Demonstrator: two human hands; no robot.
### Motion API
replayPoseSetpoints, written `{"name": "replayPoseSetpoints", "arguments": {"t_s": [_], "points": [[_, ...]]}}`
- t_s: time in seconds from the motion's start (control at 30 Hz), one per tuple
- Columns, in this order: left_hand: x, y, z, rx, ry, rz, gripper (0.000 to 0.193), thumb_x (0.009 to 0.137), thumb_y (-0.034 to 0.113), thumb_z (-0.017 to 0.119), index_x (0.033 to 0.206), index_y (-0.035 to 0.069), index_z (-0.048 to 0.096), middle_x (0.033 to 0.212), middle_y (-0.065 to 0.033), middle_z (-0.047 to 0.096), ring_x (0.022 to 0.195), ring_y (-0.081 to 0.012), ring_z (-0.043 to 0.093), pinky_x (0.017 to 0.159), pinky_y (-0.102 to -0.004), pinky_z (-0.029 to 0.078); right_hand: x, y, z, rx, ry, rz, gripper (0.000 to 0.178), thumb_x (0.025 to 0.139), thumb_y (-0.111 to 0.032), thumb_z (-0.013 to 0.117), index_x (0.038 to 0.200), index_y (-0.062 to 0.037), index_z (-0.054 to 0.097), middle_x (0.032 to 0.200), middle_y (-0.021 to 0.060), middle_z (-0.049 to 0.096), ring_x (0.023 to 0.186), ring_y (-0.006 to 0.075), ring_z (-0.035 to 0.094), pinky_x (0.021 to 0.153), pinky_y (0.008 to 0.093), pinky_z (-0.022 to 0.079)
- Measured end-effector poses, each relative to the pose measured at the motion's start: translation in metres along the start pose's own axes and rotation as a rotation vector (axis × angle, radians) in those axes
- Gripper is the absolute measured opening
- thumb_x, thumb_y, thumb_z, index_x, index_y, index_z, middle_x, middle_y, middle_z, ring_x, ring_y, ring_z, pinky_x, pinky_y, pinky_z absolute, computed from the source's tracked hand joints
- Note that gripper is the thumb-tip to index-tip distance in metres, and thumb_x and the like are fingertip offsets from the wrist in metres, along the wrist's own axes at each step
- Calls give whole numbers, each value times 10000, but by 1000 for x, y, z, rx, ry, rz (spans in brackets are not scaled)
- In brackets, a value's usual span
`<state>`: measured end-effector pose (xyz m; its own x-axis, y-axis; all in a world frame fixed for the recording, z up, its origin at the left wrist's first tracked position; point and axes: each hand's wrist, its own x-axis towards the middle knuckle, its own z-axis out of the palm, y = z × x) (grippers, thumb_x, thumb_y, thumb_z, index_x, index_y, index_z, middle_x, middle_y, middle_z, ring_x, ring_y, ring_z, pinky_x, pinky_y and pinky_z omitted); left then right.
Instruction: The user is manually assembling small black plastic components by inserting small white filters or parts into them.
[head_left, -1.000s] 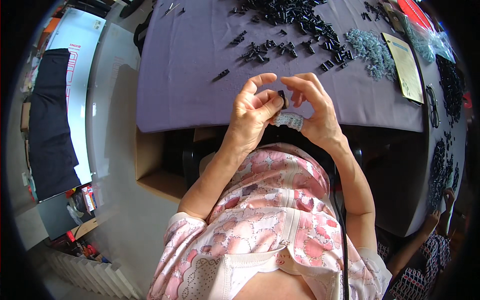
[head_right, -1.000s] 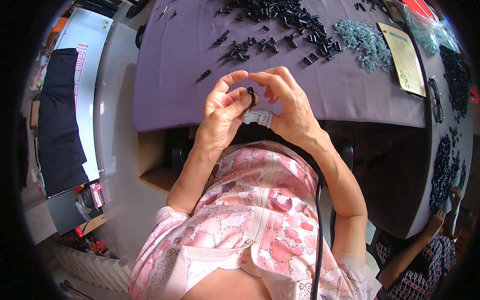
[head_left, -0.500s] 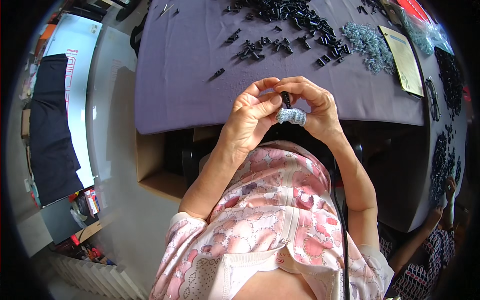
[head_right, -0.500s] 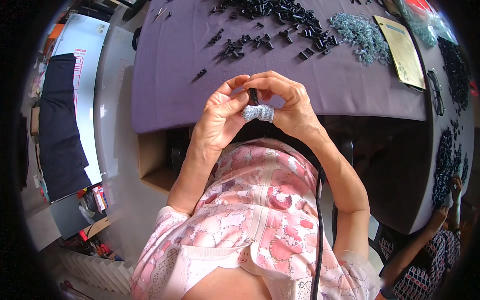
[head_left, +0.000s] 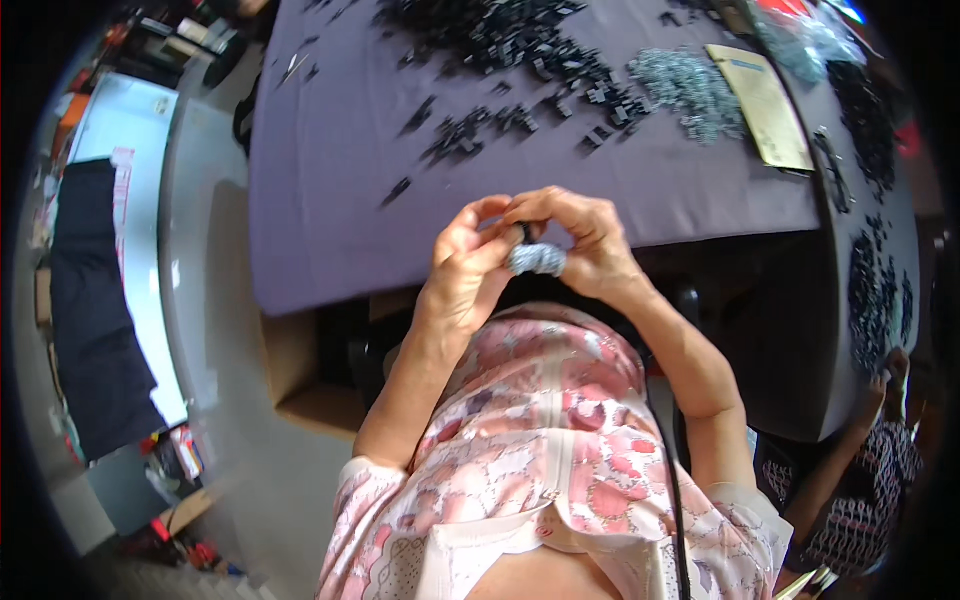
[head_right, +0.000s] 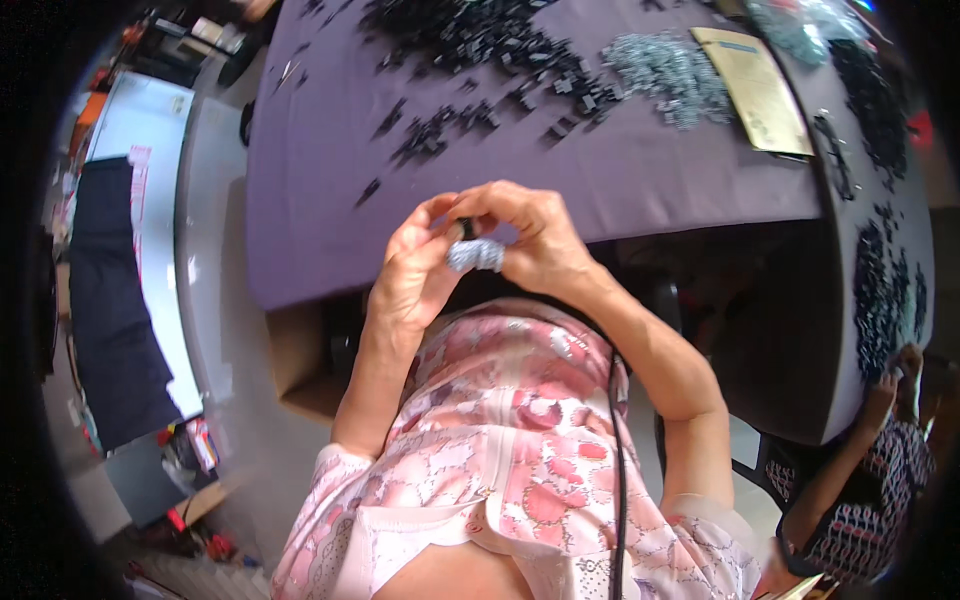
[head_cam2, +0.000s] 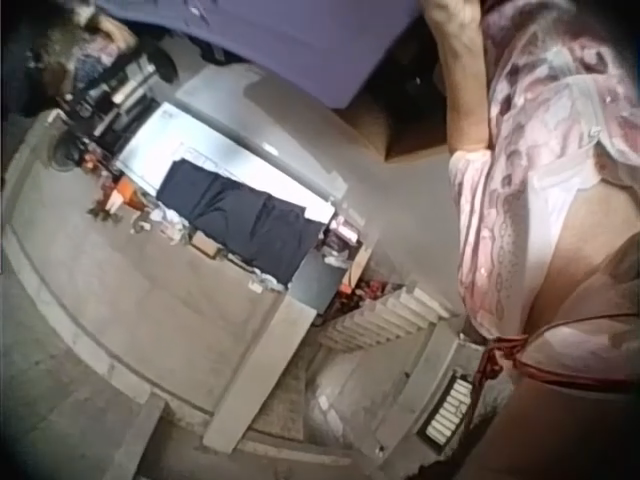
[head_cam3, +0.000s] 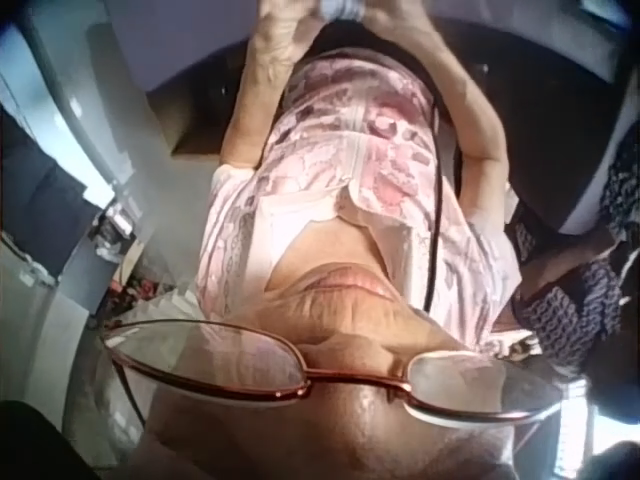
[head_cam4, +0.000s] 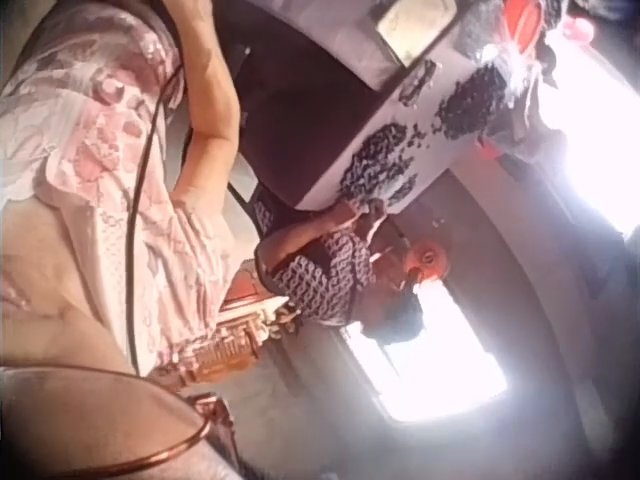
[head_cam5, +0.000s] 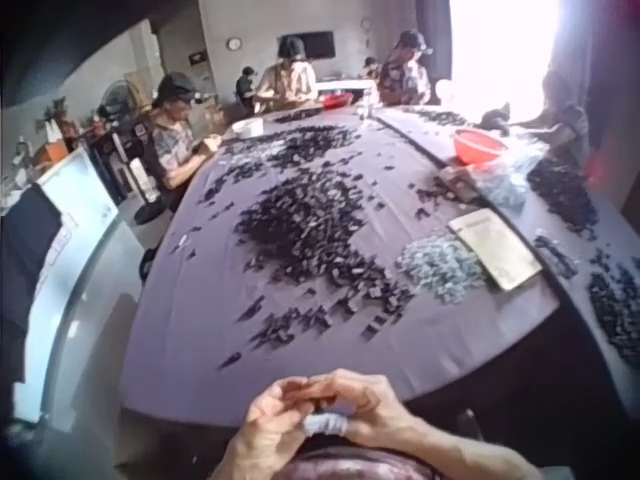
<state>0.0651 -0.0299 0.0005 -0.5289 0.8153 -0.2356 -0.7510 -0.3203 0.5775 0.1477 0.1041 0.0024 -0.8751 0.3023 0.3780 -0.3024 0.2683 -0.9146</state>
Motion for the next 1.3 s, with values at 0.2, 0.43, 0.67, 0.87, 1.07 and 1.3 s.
{"name": "replayPoseSetpoints", "arguments": {"t_s": [0.2,0.43,0.67,0.87,1.07,1.3], "points": [[-1,-1,-9,24,96,-56,308,836,-15,597,1113,48,481,992,-101,595,907,-178,595,799,-315,496,-1,3,0,41,-81,105,276,705,-37,717,961,-27,613,905,78,646,813,181,610,732,288,470],[8,13,-17,626,255,346,157,801,-29,631,946,22,597,814,-34,600,716,-81,552,678,-195,456,7,-16,-38,-378,-149,176,385,721,-43,696,1092,-43,592,946,97,597,737,211,595,659,315,502],[8,41,-43,1615,373,711,100,777,13,613,873,32,632,777,-70,595,712,-208,543,622,-306,453,15,36,-146,-894,293,195,224,706,25,561,888,-86,632,870,118,602,851,312,600,725,387,481],[13,44,-47,1906,369,878,123,769,8,601,880,51,633,822,-82,570,791,-267,537,708,-370,457,39,56,-161,-1086,194,168,281,710,26,540,917,-129,649,871,102,573,885,308,579,738,390,466],[11,52,-58,1920,391,898,118,768,1,602,872,45,639,829,-80,550,794,-263,536,707,-368,462,47,52,-165,-1215,61,91,228,720,-15,555,891,-125,658,851,94,576,870,292,576,734,394,466],[19,49,-67,1819,435,894,101,781,16,604,873,36,639,853,-81,558,805,-256,563,704,-359,474,36,42,-167,-1186,-8,155,279,687,77,517,894,-73,630,886,99,571,918,300,564,772,383,460]]}}
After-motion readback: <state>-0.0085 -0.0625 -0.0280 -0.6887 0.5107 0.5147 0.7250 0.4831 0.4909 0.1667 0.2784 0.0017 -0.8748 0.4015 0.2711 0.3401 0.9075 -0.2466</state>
